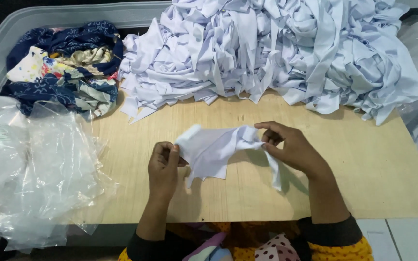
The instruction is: Folding small strips of white fabric and placing them into individual plastic bags.
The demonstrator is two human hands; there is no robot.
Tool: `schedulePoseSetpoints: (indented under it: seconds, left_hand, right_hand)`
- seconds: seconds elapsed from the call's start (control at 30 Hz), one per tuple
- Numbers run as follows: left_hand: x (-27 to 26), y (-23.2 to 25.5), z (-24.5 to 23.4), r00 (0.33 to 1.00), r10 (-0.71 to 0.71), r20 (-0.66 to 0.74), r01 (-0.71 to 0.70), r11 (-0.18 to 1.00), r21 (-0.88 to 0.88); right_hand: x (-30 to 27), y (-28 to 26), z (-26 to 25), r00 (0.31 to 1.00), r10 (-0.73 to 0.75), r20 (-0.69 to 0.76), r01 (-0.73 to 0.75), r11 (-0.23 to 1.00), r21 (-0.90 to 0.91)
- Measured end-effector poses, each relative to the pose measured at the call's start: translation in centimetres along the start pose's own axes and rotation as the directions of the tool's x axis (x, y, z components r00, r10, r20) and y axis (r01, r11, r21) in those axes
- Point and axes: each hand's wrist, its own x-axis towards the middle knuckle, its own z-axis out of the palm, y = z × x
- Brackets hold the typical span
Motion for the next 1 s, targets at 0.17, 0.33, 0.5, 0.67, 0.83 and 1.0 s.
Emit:
schedulePoseSetpoints:
  seconds: [0.17, 0.33, 0.5, 0.67, 0.83, 1.0]
  left_hand:
    - [0.9, 0.2, 0.3, 0.995, -0.026, -0.095, 0.036, 0.993, 0.111]
    - [-0.7, 2.6, 1.7, 0.998, -0.049, -0.025, 0.055, 0.879, 0.473]
    - [-1.7, 4.1, 2.2, 0.999, 0.020, -0.029, -0.004, 0.891, 0.455]
    - [-0.7, 2.2, 1.0, 0.989, 0.068, -0.133, -0.011, 0.922, 0.388]
    - [-0.5, 1.0, 0.8, 0.985, 0.019, -0.174, 0.040, 0.942, 0.334]
    - [-0.3, 0.5, 1.1, 0.988, 0.122, -0.095, -0.085, 0.941, 0.326]
  right_hand:
    - [0.1, 0.8, 2.2, 0.986, -0.111, -0.124, 0.067, 0.947, -0.313]
    - [0.2, 0.1, 8.6, 0.923, -0.383, -0.027, 0.342, 0.852, -0.397]
    - [-0.1, -0.5, 9.7, 0.927, -0.321, 0.194, 0.375, 0.779, -0.503]
    - [-2.1, 0.6, 4.1, 0.944, -0.199, -0.263, 0.185, 0.980, -0.076]
    - [-3.3, 3.9, -1.8, 0.757, -0.297, -0.582, 0.118, 0.938, -0.326]
    - [-2.1, 8.4, -2.5, 0.706, -0.418, -0.572, -0.118, 0.727, -0.677]
